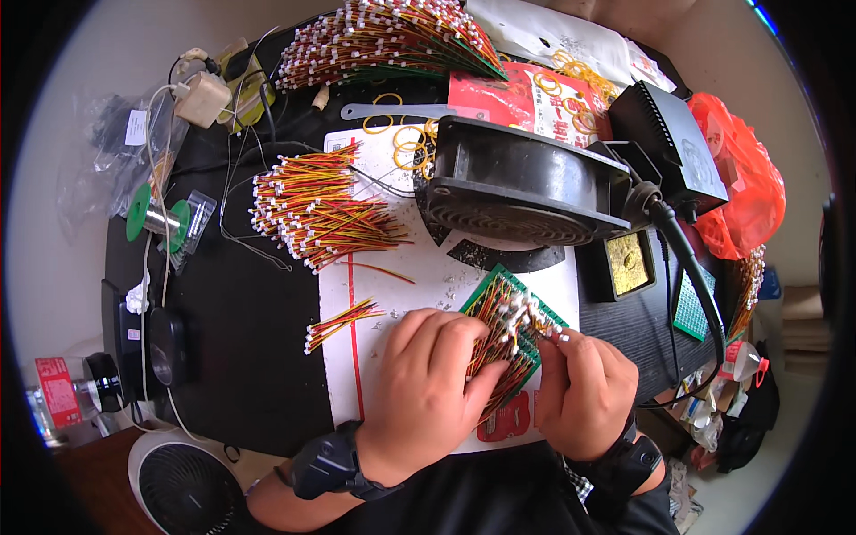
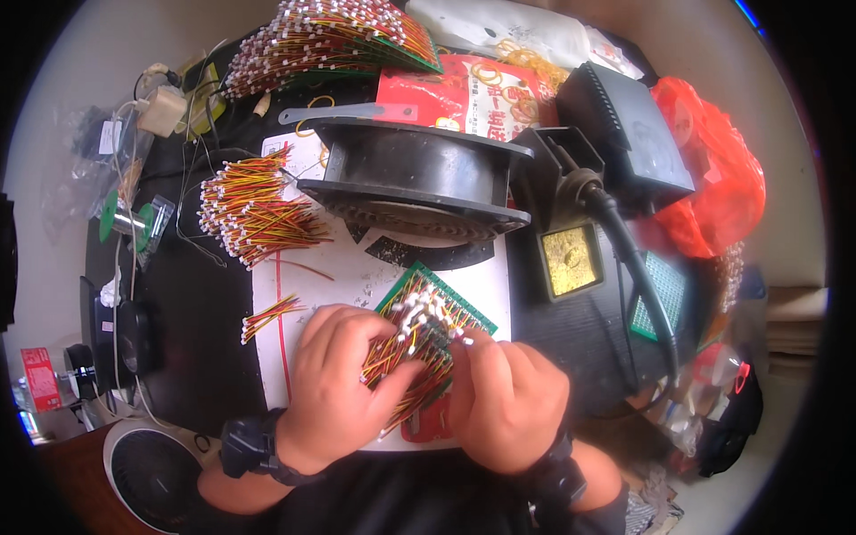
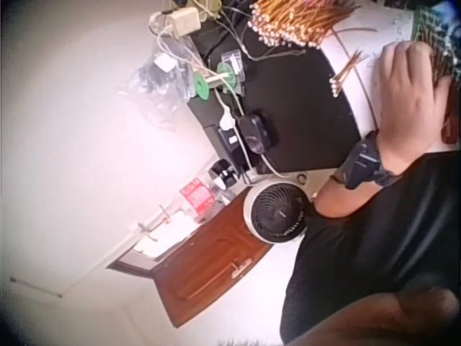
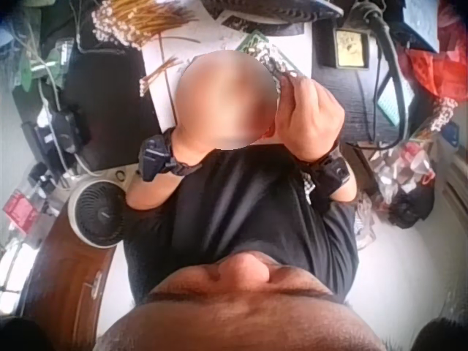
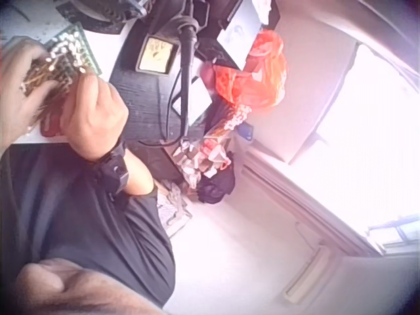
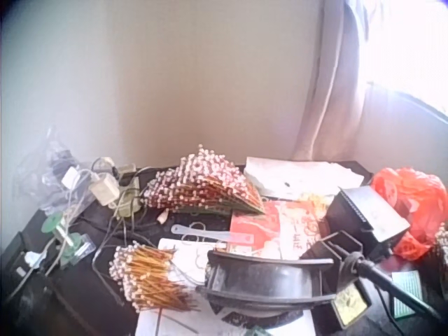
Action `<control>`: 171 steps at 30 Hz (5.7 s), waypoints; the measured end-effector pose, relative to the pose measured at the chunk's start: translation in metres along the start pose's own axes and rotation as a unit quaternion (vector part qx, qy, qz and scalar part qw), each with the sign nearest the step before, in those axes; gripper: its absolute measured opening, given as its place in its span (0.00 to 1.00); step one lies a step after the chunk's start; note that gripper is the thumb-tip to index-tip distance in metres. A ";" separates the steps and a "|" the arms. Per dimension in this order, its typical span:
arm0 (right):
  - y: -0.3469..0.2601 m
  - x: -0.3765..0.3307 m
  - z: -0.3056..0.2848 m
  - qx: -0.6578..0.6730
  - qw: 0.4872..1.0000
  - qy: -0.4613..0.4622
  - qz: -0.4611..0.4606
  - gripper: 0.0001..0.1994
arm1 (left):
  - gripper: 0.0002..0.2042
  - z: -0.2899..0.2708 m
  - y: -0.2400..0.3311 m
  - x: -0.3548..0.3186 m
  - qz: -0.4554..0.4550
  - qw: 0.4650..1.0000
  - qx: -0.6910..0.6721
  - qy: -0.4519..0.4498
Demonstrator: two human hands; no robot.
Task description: Soldering wire components onto printed circuit boards at a workstation.
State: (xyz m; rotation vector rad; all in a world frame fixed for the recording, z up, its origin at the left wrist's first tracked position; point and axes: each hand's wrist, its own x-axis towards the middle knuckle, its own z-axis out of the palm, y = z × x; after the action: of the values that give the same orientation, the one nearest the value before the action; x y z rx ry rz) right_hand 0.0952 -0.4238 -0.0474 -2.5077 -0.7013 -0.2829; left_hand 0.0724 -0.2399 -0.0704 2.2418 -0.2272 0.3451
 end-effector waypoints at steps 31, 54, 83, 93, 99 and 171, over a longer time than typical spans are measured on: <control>-0.008 -0.014 0.009 -0.002 0.999 -0.040 0.016 0.12 | 0.11 -0.042 0.006 -0.007 0.066 0.982 0.088 -0.155; -0.033 -0.024 -0.014 0.016 0.996 -0.078 0.050 0.11 | 0.06 -0.041 0.007 -0.001 0.109 0.969 0.043 -0.218; -0.050 -0.038 0.007 -0.093 0.993 -0.003 0.078 0.09 | 0.15 -0.029 -0.003 -0.009 0.045 0.981 0.011 -0.188; -0.035 -0.029 0.024 -0.026 0.998 0.004 0.060 0.08 | 0.20 -0.029 -0.006 -0.010 0.043 0.983 -0.005 -0.176; -0.034 -0.024 0.016 0.005 0.995 -0.014 0.095 0.11 | 0.23 -0.027 -0.008 -0.008 0.053 0.983 -0.036 -0.174; 0.034 -0.039 -0.016 -0.166 0.983 0.044 0.061 0.09 | 0.17 -0.071 0.001 -0.059 0.028 0.986 0.156 0.053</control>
State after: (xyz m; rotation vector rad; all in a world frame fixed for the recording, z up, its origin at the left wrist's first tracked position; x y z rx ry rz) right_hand 0.0799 -0.4735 -0.0613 -2.8189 -0.4955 -0.5003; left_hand 0.0041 -0.1833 -0.0451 2.5193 -0.1909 0.5609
